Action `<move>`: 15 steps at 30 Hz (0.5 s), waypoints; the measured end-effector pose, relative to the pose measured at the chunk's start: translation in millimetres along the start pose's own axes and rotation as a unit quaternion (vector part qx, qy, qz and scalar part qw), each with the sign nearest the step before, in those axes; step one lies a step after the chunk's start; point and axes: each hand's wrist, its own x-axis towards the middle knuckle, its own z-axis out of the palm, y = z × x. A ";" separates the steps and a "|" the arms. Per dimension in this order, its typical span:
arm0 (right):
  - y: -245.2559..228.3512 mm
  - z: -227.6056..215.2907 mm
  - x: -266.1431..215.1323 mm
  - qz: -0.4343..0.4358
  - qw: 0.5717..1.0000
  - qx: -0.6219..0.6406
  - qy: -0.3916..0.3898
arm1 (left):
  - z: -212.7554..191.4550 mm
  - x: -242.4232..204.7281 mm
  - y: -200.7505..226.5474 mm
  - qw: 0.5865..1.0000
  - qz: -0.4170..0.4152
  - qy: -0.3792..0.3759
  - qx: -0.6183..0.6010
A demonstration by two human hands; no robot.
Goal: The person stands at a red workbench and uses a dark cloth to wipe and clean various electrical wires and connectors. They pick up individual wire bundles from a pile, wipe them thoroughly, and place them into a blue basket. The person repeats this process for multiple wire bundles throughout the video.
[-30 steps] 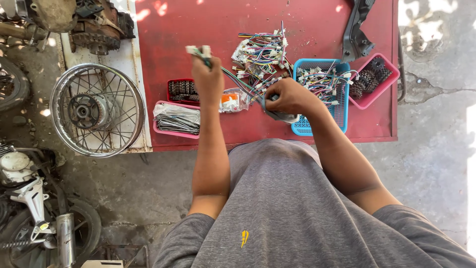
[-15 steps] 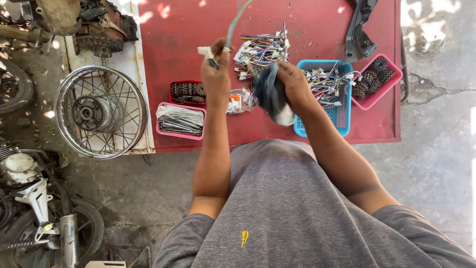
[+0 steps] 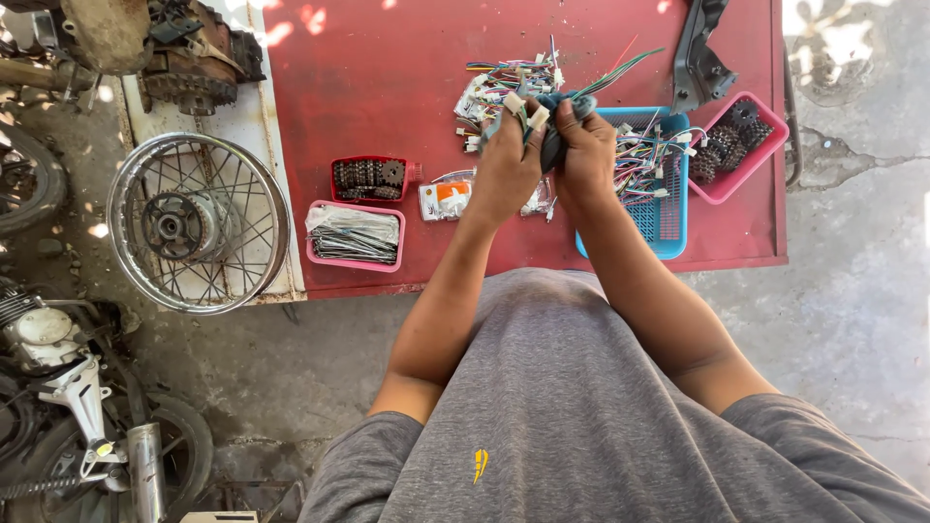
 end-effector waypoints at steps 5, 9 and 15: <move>-36.0 -46.8 40.4 -0.069 0.994 0.047 0.071 | -9.1 0.8 -4.2 0.994 -0.058 -0.009 -0.092; -61.2 -28.5 29.0 -0.099 0.994 -0.015 0.035 | -9.9 6.8 -7.4 0.974 -0.087 -0.012 -0.208; -19.7 -3.9 -2.5 -0.020 1.000 0.008 -0.017 | 1.5 7.2 23.7 0.987 -0.022 -0.029 -0.154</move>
